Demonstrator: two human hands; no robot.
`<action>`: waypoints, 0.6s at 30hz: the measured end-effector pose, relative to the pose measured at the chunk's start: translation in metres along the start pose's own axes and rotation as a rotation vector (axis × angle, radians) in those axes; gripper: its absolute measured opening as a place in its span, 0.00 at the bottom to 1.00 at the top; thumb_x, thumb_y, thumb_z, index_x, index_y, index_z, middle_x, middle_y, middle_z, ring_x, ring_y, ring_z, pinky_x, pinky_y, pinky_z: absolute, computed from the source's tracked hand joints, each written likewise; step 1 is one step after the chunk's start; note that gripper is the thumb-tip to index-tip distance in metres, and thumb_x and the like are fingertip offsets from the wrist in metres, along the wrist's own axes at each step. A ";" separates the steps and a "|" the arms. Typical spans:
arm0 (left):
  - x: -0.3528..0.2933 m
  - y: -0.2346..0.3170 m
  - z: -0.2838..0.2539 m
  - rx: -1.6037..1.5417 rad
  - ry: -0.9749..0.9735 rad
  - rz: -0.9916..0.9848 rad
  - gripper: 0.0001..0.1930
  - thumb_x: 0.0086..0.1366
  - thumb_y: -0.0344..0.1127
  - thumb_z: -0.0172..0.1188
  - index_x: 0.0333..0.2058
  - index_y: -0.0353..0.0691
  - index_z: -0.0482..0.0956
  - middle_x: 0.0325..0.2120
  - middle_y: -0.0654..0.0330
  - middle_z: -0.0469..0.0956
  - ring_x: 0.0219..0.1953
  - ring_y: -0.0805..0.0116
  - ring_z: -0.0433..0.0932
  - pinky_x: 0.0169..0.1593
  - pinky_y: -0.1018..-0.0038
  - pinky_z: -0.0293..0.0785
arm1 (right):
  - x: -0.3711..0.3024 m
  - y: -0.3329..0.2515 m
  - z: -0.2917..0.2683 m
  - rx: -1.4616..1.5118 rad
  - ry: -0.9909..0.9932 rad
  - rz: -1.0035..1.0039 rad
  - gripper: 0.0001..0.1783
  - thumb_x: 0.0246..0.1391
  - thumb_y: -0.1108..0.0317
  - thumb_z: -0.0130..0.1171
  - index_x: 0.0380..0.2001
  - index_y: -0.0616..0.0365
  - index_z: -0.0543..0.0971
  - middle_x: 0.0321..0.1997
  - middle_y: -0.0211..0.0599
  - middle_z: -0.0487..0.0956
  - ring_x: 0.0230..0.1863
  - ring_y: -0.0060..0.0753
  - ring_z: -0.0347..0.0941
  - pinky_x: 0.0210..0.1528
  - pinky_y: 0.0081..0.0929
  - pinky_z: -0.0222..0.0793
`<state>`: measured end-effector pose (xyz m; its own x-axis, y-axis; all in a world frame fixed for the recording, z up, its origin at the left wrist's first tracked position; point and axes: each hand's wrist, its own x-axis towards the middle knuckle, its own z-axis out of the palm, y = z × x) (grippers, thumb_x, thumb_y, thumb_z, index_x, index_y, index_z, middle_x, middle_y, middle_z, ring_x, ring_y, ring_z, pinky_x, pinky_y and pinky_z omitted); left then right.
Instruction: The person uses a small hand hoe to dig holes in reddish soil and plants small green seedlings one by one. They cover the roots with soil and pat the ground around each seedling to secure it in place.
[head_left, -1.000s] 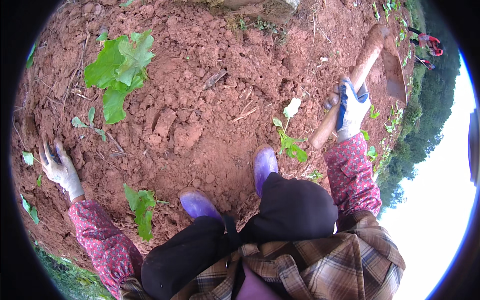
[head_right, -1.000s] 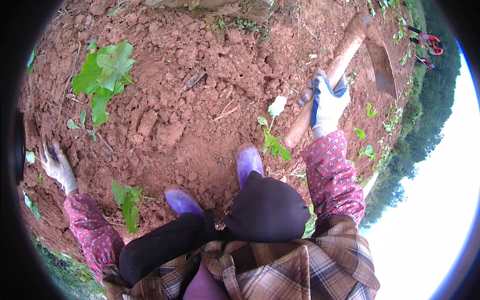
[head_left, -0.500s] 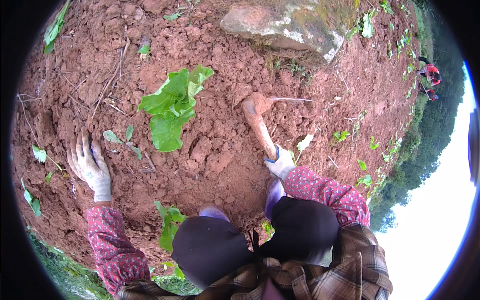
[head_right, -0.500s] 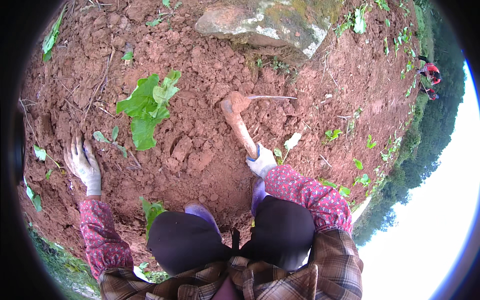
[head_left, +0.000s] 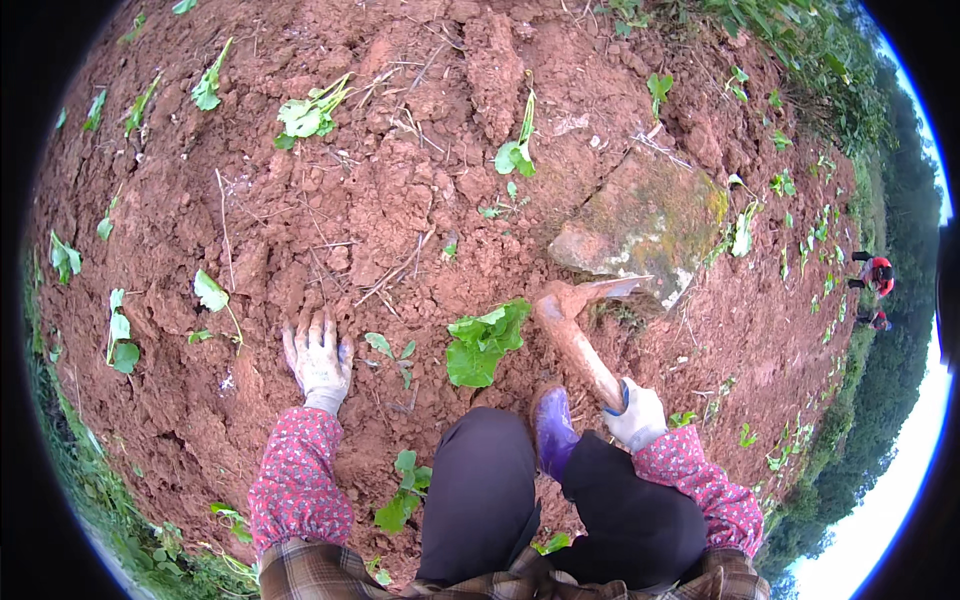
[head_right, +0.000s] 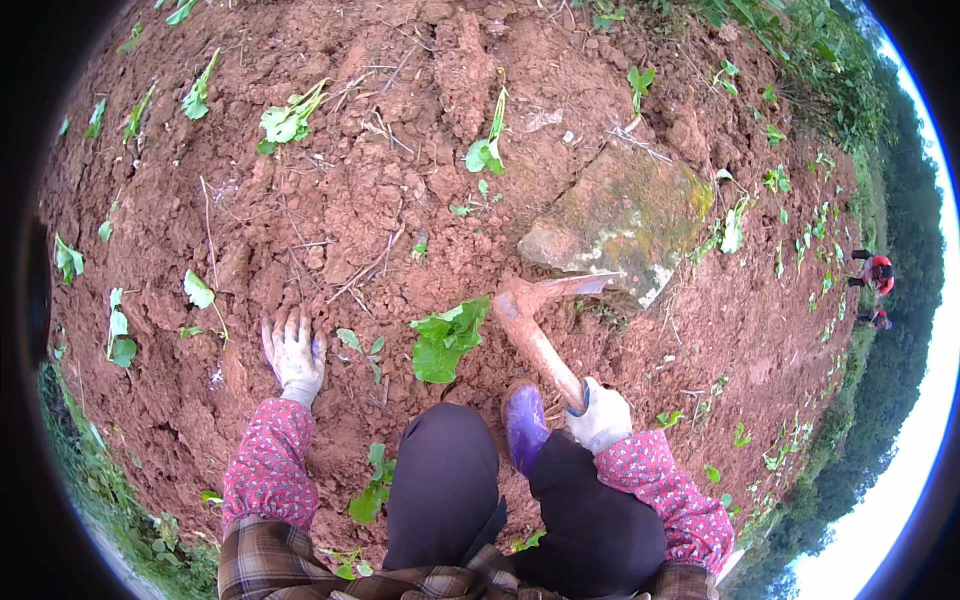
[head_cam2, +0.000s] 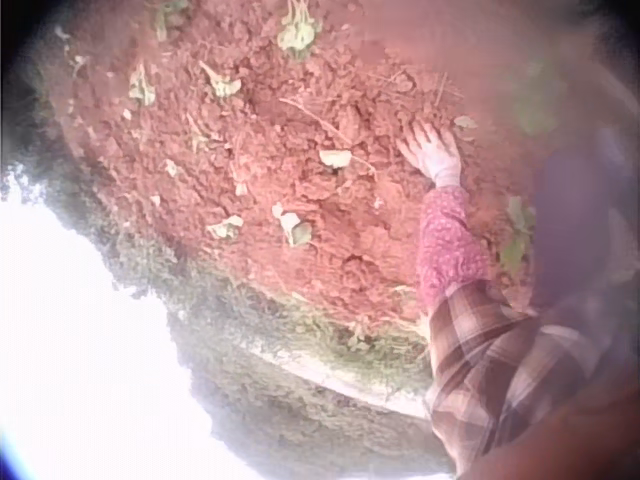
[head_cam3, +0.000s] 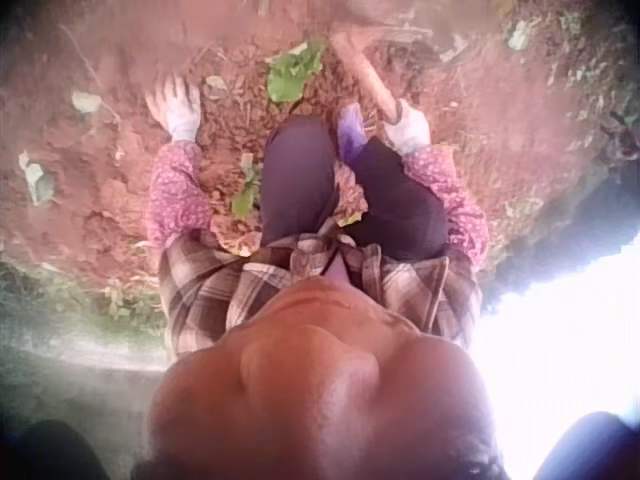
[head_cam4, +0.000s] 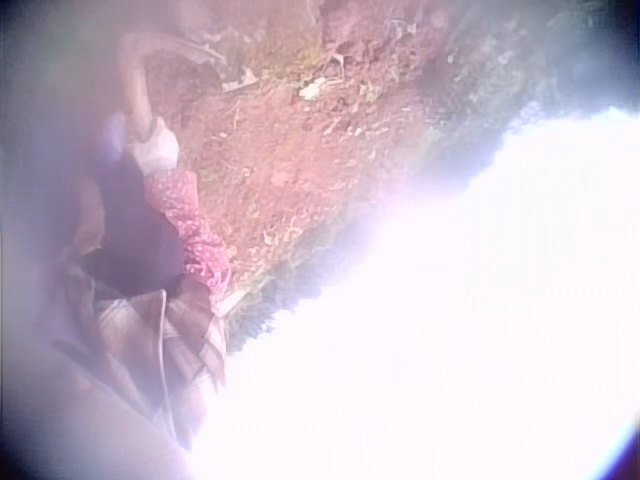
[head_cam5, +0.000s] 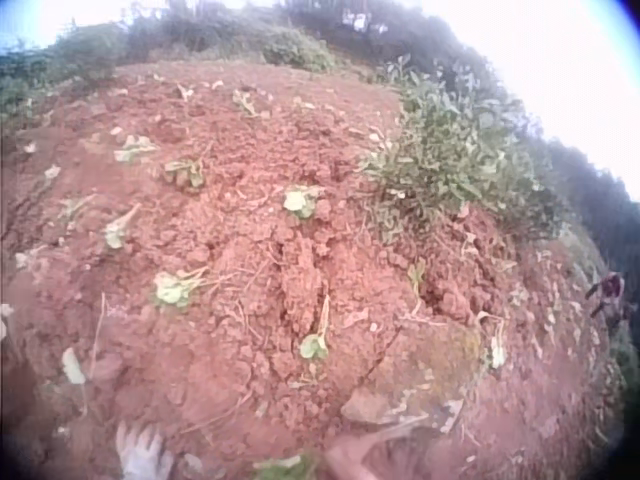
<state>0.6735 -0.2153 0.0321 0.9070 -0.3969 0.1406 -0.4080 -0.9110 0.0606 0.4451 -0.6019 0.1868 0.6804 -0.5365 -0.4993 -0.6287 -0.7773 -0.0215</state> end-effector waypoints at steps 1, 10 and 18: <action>0.000 0.000 0.000 -0.006 0.015 0.007 0.28 0.57 0.46 0.56 0.56 0.41 0.70 0.53 0.58 0.70 0.58 0.58 0.63 0.68 0.52 0.45 | 0.012 -0.012 -0.008 0.036 0.185 -0.089 0.17 0.39 0.61 0.64 0.34 0.54 0.75 0.24 0.50 0.78 0.30 0.56 0.76 0.34 0.45 0.72; -0.013 -0.009 0.007 -0.109 0.105 -0.058 0.25 0.57 0.46 0.57 0.53 0.44 0.72 0.49 0.60 0.72 0.57 0.59 0.65 0.67 0.55 0.49 | 0.157 -0.063 -0.048 -0.474 0.222 -0.449 0.19 0.42 0.61 0.64 0.38 0.54 0.73 0.28 0.49 0.79 0.32 0.54 0.77 0.35 0.45 0.72; -0.026 -0.005 -0.011 -0.193 0.109 -0.111 0.23 0.59 0.46 0.57 0.51 0.43 0.73 0.46 0.59 0.73 0.56 0.60 0.67 0.66 0.54 0.50 | 0.248 -0.100 -0.017 -0.937 -0.021 -0.819 0.32 0.40 0.48 0.66 0.43 0.56 0.68 0.41 0.44 0.75 0.41 0.46 0.77 0.41 0.43 0.72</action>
<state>0.6514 -0.1992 0.0386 0.9351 -0.2718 0.2276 -0.3284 -0.9058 0.2677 0.6830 -0.6622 0.0796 0.7335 0.2152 -0.6447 0.4943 -0.8200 0.2886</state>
